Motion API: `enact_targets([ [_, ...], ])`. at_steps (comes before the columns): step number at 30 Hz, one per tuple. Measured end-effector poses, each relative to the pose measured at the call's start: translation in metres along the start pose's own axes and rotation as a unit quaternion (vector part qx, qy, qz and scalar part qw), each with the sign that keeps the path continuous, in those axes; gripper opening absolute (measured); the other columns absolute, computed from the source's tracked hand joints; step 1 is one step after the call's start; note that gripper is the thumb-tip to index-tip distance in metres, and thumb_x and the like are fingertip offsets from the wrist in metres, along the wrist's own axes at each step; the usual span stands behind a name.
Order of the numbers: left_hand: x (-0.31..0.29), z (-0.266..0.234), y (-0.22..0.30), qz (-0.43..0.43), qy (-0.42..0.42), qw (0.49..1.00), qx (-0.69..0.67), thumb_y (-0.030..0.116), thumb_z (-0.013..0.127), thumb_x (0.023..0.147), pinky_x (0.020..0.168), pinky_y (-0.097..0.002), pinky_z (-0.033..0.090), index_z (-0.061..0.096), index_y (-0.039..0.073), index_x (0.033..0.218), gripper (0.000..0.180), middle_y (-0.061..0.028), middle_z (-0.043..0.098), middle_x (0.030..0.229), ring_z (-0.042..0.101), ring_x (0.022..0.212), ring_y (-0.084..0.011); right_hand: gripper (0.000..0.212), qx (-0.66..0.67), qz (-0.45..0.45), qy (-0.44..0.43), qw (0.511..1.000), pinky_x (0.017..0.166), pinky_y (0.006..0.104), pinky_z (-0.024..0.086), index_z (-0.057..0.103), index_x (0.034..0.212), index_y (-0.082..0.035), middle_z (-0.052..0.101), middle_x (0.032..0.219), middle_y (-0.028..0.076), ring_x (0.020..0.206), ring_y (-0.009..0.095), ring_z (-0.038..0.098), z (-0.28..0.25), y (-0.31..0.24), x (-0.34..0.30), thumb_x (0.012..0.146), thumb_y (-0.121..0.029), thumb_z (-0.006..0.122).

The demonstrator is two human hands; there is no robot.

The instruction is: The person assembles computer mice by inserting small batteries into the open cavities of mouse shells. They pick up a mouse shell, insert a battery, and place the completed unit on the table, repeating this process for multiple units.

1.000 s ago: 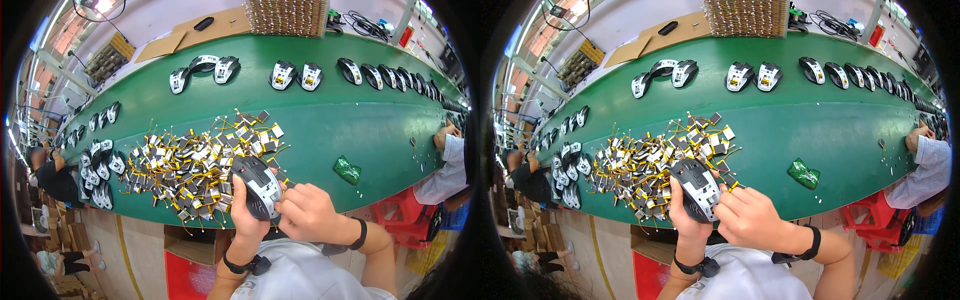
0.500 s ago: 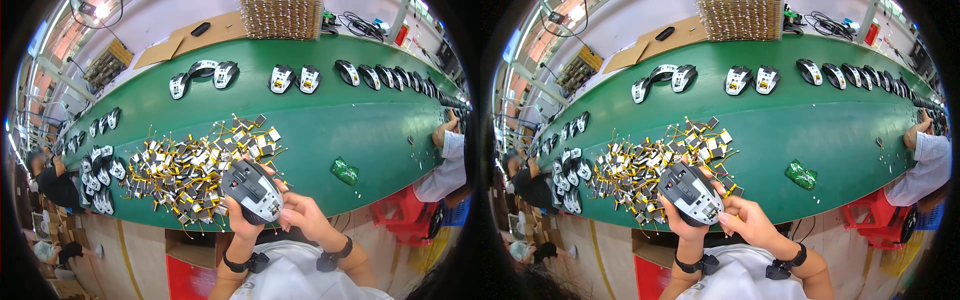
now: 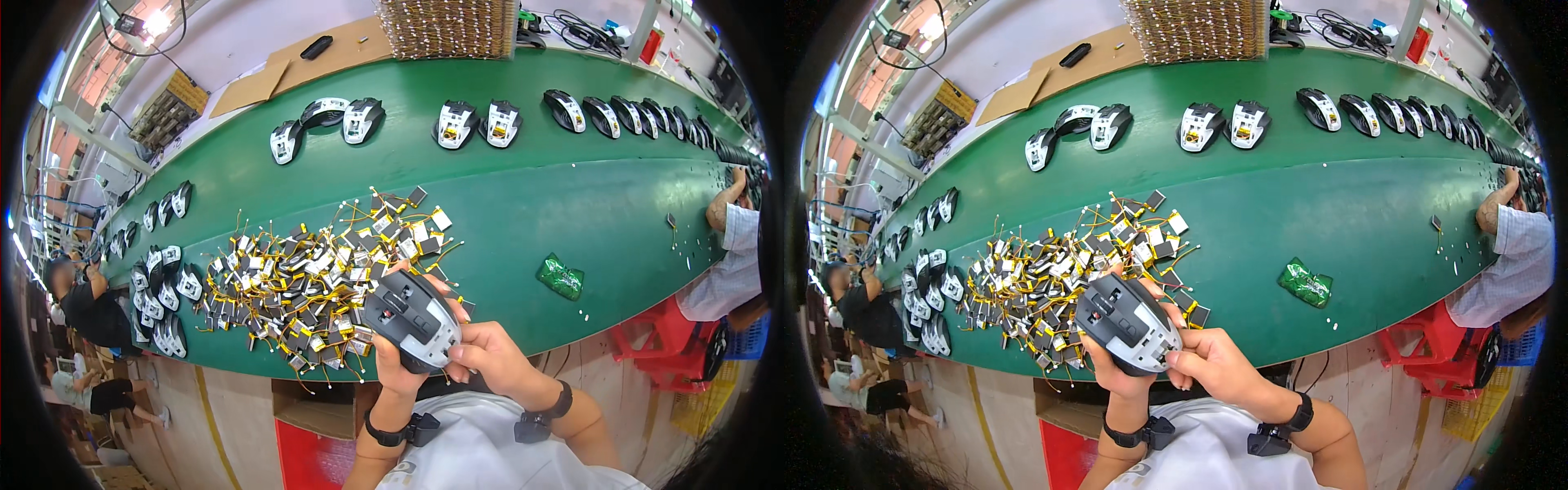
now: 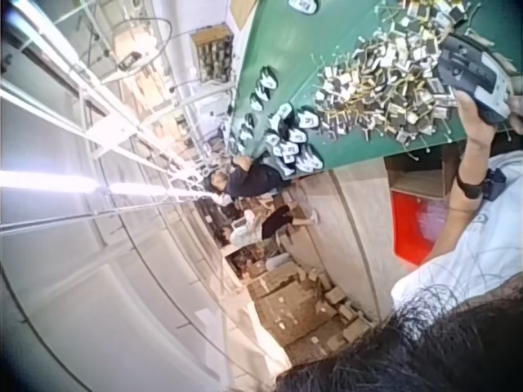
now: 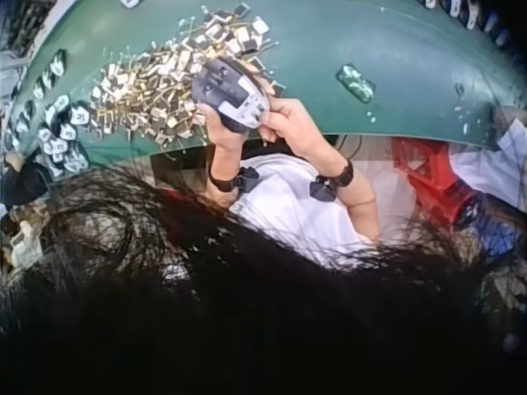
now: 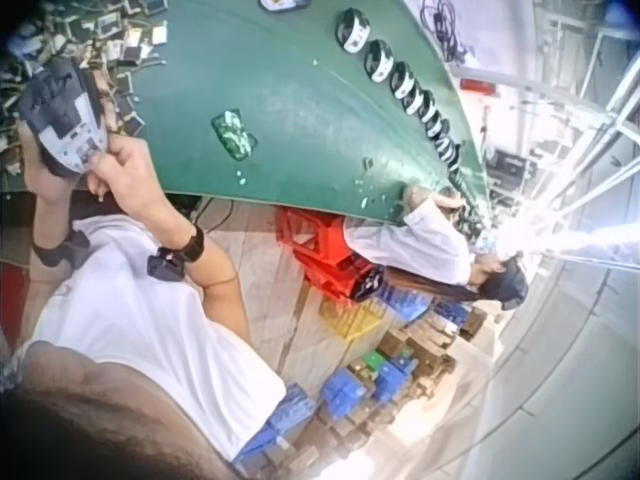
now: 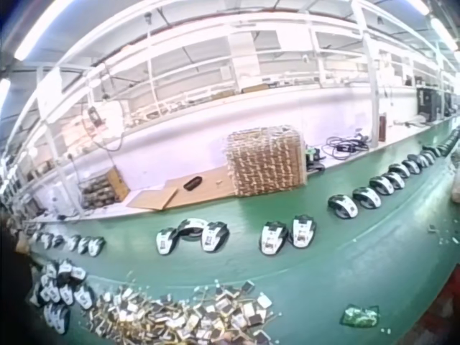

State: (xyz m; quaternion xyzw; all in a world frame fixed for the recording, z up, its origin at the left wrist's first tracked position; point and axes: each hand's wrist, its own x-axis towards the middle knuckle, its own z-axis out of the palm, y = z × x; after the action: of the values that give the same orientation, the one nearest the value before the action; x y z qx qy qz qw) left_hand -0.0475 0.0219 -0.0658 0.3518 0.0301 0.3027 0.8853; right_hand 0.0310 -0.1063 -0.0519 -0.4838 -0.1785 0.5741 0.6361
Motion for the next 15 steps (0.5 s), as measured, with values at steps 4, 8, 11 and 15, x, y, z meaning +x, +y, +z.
enact_targets([
  [4,0.004,-0.01,0.0,0.01,0.026,0.998,-0.051,0.066,0.054,0.087,0.076,-0.0391,0.056,0.016,0.008,0.15,0.094,-0.0192,0.05,0.122,0.063,0.096,-0.0315,0.018,-0.003,-0.013,0.041,0.999,0.067,0.0244,0.052,0.061,0.106,0.002,0.067,0.087,0.007,0.077,0.011,0.062,-0.006,-0.008,-0.009,0.092,-0.01,0.063],
  [8,0.006,-0.011,-0.009,0.016,0.007,1.0,-0.015,0.06,0.049,0.093,0.08,-0.0392,0.055,0.019,0.007,0.15,0.083,-0.0196,0.051,0.123,0.062,0.098,-0.0318,0.039,0.032,-0.17,0.226,0.959,0.077,0.0258,0.053,0.054,0.124,0.001,0.069,0.101,0.012,0.089,0.013,0.063,-0.018,-0.005,-0.009,0.087,0.0,0.066],
  [11,0.005,-0.007,-0.018,-0.011,0.014,0.997,-0.072,0.058,0.042,0.097,0.08,-0.0411,0.055,0.024,0.009,0.148,0.073,-0.0188,0.051,0.125,0.062,0.1,-0.0318,0.031,0.116,-0.218,0.22,0.944,0.067,0.0222,0.047,0.051,0.121,0.0,0.07,0.095,0.014,0.075,0.009,0.059,-0.001,-0.013,0.002,0.092,-0.006,0.061],
  [15,0.008,-0.015,-0.014,-0.034,0.038,0.993,-0.103,0.06,0.035,0.098,0.081,-0.0414,0.054,0.028,0.01,0.147,0.071,-0.0176,0.052,0.123,0.062,0.099,-0.0319,0.022,0.006,-0.212,0.156,0.965,0.062,0.021,0.044,0.057,0.114,0.002,0.067,0.085,0.009,0.07,0.007,0.056,0.016,-0.01,-0.003,0.094,-0.009,0.06],
])
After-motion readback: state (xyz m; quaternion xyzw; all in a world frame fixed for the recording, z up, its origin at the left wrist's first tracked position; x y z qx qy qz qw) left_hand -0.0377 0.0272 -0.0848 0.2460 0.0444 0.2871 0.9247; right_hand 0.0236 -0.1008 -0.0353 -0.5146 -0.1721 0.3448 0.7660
